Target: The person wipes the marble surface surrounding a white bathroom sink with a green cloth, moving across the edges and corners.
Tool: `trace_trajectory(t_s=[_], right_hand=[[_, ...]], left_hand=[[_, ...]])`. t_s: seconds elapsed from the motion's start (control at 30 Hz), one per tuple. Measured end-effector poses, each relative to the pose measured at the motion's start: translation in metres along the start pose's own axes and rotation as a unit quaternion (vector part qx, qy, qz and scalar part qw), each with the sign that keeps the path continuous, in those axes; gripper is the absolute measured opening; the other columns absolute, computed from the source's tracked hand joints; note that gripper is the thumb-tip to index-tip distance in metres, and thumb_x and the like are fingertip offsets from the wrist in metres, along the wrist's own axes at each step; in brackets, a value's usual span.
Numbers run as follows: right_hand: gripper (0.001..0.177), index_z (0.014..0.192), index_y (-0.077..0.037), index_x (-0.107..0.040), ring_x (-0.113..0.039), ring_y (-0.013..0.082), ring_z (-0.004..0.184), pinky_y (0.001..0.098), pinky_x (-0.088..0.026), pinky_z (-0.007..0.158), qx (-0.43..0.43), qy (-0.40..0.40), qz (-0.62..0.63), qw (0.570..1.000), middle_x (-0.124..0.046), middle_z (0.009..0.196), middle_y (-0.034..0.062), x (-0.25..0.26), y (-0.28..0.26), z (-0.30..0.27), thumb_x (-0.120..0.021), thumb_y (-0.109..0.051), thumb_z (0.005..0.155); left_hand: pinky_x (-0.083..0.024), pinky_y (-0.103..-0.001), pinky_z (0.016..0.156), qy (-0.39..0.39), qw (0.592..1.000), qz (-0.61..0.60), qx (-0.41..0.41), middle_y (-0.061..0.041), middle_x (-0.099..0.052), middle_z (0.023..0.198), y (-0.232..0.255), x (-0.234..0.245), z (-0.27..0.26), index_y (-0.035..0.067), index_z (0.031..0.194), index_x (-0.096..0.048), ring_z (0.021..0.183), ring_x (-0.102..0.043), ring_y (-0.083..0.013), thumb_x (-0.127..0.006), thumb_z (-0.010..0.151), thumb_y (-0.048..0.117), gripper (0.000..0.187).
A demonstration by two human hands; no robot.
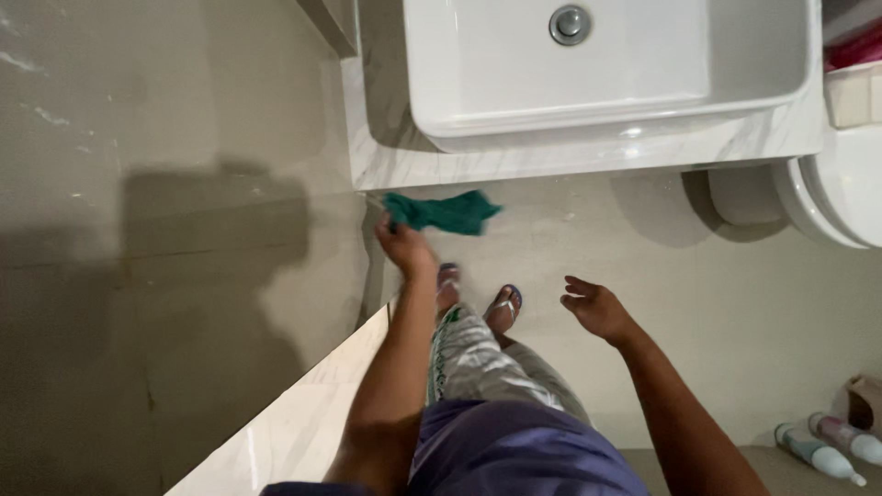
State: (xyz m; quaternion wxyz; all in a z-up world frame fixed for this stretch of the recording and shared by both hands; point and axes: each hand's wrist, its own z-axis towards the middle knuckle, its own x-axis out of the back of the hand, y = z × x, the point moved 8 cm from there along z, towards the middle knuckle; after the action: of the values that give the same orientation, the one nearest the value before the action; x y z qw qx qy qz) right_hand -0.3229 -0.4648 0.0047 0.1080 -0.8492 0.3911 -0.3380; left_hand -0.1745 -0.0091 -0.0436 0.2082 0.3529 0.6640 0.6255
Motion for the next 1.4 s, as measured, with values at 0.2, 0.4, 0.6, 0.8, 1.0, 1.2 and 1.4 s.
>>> trace_trajectory(t_s=[0.2, 0.4, 0.6, 0.8, 1.0, 1.2, 1.4], right_hand=[[0.074, 0.180, -0.013, -0.067, -0.082, 0.0357, 0.153, 0.0471, -0.067, 0.124, 0.027, 0.006, 0.055, 0.998, -0.081, 0.170, 0.0172, -0.020, -0.014, 0.010, -0.083, -0.032, 0.110], [0.072, 0.179, -0.013, -0.068, -0.079, 0.0345, 0.153, 0.0443, -0.062, 0.125, 0.033, 0.010, 0.051, 0.998, -0.081, 0.170, 0.0163, -0.042, -0.029, 0.012, -0.082, -0.034, 0.112], [0.071, 0.179, -0.012, -0.068, -0.082, 0.0351, 0.151, 0.0449, -0.065, 0.124, 0.021, 0.035, 0.094, 0.995, -0.082, 0.169, 0.0178, -0.043, -0.017, 0.003, -0.081, -0.032, 0.112], [0.070, 0.180, -0.014, -0.067, -0.077, 0.0363, 0.154, 0.0459, -0.063, 0.124, -0.028, 0.035, 0.113, 0.993, -0.078, 0.171, 0.0169, -0.043, 0.002, -0.017, -0.081, -0.032, 0.114], [0.070, 0.178, -0.012, -0.069, -0.080, 0.0349, 0.153, 0.0459, -0.064, 0.124, 0.003, 0.051, 0.096, 0.994, -0.083, 0.167, 0.0189, -0.041, -0.012, -0.015, -0.082, -0.033, 0.112], [0.068, 0.177, -0.012, -0.071, -0.077, 0.0363, 0.157, 0.0449, -0.060, 0.128, 0.009, 0.040, 0.079, 0.996, -0.082, 0.170, 0.0168, -0.036, -0.039, -0.013, -0.081, -0.032, 0.113], [0.071, 0.179, -0.011, -0.067, -0.075, 0.0370, 0.158, 0.0457, -0.060, 0.129, 0.020, 0.028, 0.100, 0.994, -0.080, 0.171, 0.0184, -0.036, -0.042, -0.005, -0.081, -0.030, 0.113]], left_hand=[[-0.065, -0.055, 0.117, -0.001, 0.872, -0.346, 0.346, -0.011, -0.077, 0.146, -0.025, -0.054, 0.013, 0.009, 0.156, -0.071, 0.126, -0.075, -0.0290, -0.067, 0.126, 0.028, 0.035], [-0.062, -0.058, 0.119, -0.033, 0.795, -0.434, 0.422, -0.010, -0.073, 0.168, -0.024, -0.116, 0.006, 0.011, 0.161, -0.072, 0.148, -0.070, -0.0339, -0.061, 0.124, 0.022, 0.040], [-0.059, -0.057, 0.122, 0.015, 0.775, -0.373, 0.509, -0.011, -0.073, 0.164, -0.047, -0.116, -0.009, 0.012, 0.157, -0.072, 0.141, -0.068, -0.0344, -0.070, 0.123, 0.025, 0.036], [-0.066, -0.054, 0.113, -0.123, 0.878, -0.312, 0.341, -0.015, -0.078, 0.152, -0.035, -0.091, -0.007, 0.001, 0.151, -0.073, 0.137, -0.073, -0.0342, -0.065, 0.117, 0.009, 0.036], [-0.065, -0.055, 0.115, -0.032, 0.812, -0.320, 0.488, -0.013, -0.074, 0.153, -0.040, -0.110, -0.005, 0.006, 0.157, -0.073, 0.136, -0.070, -0.0363, -0.061, 0.121, 0.011, 0.039], [-0.060, -0.059, 0.120, -0.118, 0.832, -0.294, 0.455, -0.009, -0.074, 0.154, -0.023, -0.110, -0.016, 0.006, 0.154, -0.072, 0.139, -0.069, -0.0323, -0.062, 0.120, 0.007, 0.035], [-0.058, -0.062, 0.111, -0.167, 0.863, -0.297, 0.372, -0.014, -0.074, 0.146, -0.005, -0.129, -0.013, -0.001, 0.144, -0.073, 0.123, -0.071, -0.0315, -0.065, 0.118, 0.003, 0.028]])
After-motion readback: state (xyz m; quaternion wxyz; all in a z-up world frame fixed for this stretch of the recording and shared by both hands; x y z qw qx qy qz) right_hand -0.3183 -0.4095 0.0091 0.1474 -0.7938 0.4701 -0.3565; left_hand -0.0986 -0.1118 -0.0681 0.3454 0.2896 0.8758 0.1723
